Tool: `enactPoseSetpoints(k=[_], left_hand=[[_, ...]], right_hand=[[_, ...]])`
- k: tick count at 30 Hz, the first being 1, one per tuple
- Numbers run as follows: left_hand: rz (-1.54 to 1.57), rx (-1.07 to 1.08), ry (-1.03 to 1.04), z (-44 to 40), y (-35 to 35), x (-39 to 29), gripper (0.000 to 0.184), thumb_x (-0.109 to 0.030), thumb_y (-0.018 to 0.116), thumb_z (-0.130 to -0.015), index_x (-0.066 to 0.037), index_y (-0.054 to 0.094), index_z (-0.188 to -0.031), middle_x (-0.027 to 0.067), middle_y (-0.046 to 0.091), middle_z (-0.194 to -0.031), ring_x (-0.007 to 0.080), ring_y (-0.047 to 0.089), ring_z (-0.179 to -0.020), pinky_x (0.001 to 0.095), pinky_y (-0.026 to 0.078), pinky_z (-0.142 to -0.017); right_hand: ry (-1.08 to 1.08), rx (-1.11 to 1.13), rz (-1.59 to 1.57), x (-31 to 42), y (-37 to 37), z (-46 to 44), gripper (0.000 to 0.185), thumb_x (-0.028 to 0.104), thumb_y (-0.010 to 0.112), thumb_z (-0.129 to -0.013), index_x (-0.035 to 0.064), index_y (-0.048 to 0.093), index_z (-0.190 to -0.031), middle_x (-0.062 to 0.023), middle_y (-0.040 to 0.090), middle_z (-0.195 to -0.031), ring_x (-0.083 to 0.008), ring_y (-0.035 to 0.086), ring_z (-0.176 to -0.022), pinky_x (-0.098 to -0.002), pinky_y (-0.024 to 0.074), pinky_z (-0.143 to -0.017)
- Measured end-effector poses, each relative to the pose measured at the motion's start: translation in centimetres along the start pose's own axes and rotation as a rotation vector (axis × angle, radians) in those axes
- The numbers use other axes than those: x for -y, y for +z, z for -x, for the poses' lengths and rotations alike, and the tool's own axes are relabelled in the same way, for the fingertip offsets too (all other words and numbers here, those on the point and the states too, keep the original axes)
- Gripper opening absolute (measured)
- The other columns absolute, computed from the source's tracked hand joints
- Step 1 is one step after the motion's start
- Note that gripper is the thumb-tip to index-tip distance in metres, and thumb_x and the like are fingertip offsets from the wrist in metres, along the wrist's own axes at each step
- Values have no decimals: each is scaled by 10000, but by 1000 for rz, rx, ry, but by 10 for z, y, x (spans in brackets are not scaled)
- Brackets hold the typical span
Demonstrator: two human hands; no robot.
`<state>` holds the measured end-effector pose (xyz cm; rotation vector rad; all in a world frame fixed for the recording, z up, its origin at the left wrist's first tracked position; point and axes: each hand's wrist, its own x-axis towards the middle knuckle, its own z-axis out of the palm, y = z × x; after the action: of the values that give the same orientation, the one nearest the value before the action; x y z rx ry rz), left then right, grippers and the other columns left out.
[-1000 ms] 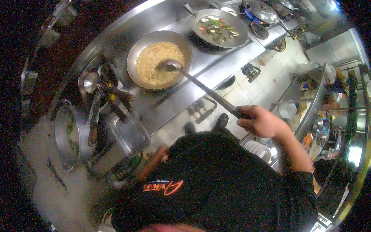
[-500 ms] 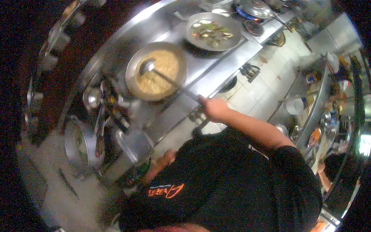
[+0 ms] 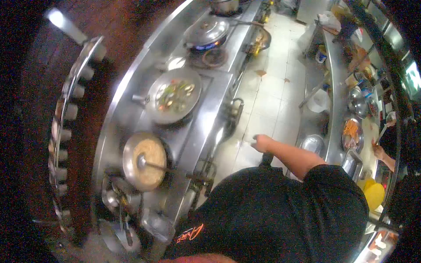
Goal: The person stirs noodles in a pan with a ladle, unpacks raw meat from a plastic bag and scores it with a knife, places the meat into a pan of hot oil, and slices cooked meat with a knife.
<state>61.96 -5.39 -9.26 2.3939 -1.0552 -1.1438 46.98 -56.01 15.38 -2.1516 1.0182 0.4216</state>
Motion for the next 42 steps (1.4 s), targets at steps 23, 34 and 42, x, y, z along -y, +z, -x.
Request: enactPoseSetpoints(k=[23,34,42], left_hand=[[-107,330,141,-413,-172,-529,498,-446,558,-943,13,697,-1078,283,675,-1065,443,635,-1064,447,485,-921],[-556,721,346,-654,-251,-792,482,-438,575,-924,-2,696,-1089,249,688,-1088,386,656,-1076,444,489,-954],[-439,707,681,-791,-205,-962,530,-439,640,-902,34,675,-1138,204,708,-1115,327,685,-1010,403,517,-924]], right_hand=[[-16,-103,-278,-220,-268,-129,549,352,641,-859,4,605,-1283,-245,644,-1225,-397,609,-1148,-455,487,-983],[624,-159,-368,-382,-353,-187,628,388,648,-815,23,602,-1324,-234,644,-1255,-378,621,-1150,-436,495,-962],[527,-414,-701,-422,-491,-216,438,336,642,-871,9,669,-1161,-181,713,-1042,-302,695,-909,-402,544,-833]])
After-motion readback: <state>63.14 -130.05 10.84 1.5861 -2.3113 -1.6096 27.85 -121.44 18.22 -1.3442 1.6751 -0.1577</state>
